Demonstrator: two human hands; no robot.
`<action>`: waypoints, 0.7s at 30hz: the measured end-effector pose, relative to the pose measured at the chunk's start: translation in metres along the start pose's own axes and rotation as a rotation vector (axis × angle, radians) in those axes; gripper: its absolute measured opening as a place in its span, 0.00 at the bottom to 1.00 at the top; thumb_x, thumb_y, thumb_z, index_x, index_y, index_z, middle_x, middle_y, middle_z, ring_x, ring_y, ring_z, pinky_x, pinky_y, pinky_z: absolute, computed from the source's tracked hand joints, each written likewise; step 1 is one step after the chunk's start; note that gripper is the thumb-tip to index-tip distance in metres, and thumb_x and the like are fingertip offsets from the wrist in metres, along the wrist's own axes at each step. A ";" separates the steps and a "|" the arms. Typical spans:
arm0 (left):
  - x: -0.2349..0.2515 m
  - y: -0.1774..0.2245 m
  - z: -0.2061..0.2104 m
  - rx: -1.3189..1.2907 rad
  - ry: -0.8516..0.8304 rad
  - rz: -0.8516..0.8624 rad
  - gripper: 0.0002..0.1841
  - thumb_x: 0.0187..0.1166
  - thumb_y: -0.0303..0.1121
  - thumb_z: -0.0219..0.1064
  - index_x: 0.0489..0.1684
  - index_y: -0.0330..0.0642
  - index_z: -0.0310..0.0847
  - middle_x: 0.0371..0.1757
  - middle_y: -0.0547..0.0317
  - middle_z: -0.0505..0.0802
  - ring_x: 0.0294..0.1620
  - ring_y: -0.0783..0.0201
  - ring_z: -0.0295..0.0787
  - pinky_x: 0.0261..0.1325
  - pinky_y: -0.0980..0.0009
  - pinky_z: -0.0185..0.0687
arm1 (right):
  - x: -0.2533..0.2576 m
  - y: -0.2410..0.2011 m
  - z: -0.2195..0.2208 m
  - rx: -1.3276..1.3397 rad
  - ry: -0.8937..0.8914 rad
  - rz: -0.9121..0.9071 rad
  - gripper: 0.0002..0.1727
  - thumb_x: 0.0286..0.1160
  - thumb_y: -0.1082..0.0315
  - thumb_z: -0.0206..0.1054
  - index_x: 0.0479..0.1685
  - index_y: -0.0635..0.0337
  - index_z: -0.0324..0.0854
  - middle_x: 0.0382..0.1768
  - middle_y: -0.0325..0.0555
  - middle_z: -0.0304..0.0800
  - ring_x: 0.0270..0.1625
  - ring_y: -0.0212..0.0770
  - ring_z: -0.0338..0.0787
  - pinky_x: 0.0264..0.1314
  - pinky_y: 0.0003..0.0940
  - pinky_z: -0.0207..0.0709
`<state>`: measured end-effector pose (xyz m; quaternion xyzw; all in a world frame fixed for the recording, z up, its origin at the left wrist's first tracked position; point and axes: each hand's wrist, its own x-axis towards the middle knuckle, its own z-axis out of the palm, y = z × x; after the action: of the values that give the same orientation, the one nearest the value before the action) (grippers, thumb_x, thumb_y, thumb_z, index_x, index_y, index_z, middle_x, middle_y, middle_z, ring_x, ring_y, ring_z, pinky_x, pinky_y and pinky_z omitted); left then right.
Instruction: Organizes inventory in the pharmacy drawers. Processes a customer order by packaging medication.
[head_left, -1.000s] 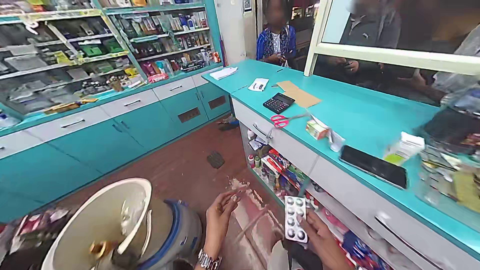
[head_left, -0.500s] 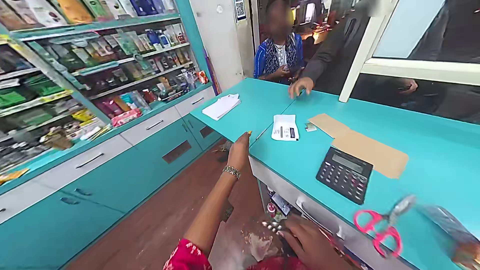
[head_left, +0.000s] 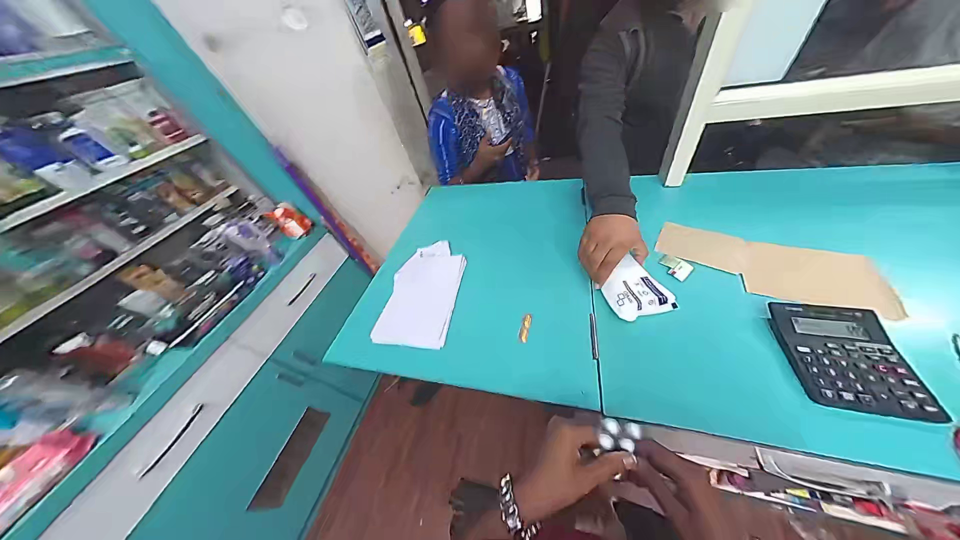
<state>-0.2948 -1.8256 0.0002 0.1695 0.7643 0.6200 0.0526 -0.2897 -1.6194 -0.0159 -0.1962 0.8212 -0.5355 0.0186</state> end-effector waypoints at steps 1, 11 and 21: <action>0.002 -0.002 -0.011 0.020 0.023 0.032 0.13 0.80 0.31 0.69 0.37 0.24 0.89 0.31 0.48 0.94 0.33 0.70 0.90 0.44 0.72 0.85 | 0.002 -0.001 -0.013 -0.136 -0.056 0.084 0.16 0.81 0.66 0.65 0.44 0.74 0.90 0.39 0.61 0.95 0.42 0.54 0.96 0.52 0.54 0.87; 0.032 0.006 -0.046 -0.503 0.010 -0.316 0.16 0.94 0.32 0.46 0.64 0.31 0.74 0.41 0.53 0.96 0.36 0.63 0.97 0.35 0.67 0.95 | -0.043 0.123 -0.070 -0.750 0.137 0.900 0.33 0.79 0.62 0.72 0.74 0.80 0.70 0.76 0.80 0.70 0.71 0.79 0.80 0.67 0.74 0.74; 0.029 -0.021 -0.018 0.020 -0.046 0.371 0.13 0.83 0.34 0.66 0.47 0.29 0.87 0.42 0.58 0.96 0.45 0.77 0.93 0.53 0.76 0.90 | -0.115 0.070 -0.074 -0.570 0.375 0.730 0.19 0.84 0.64 0.62 0.62 0.71 0.84 0.57 0.66 0.90 0.54 0.62 0.93 0.62 0.58 0.82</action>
<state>-0.3314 -1.8367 -0.0127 0.3224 0.7245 0.6074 -0.0468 -0.2222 -1.4912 -0.0670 0.2064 0.9393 -0.2741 0.0026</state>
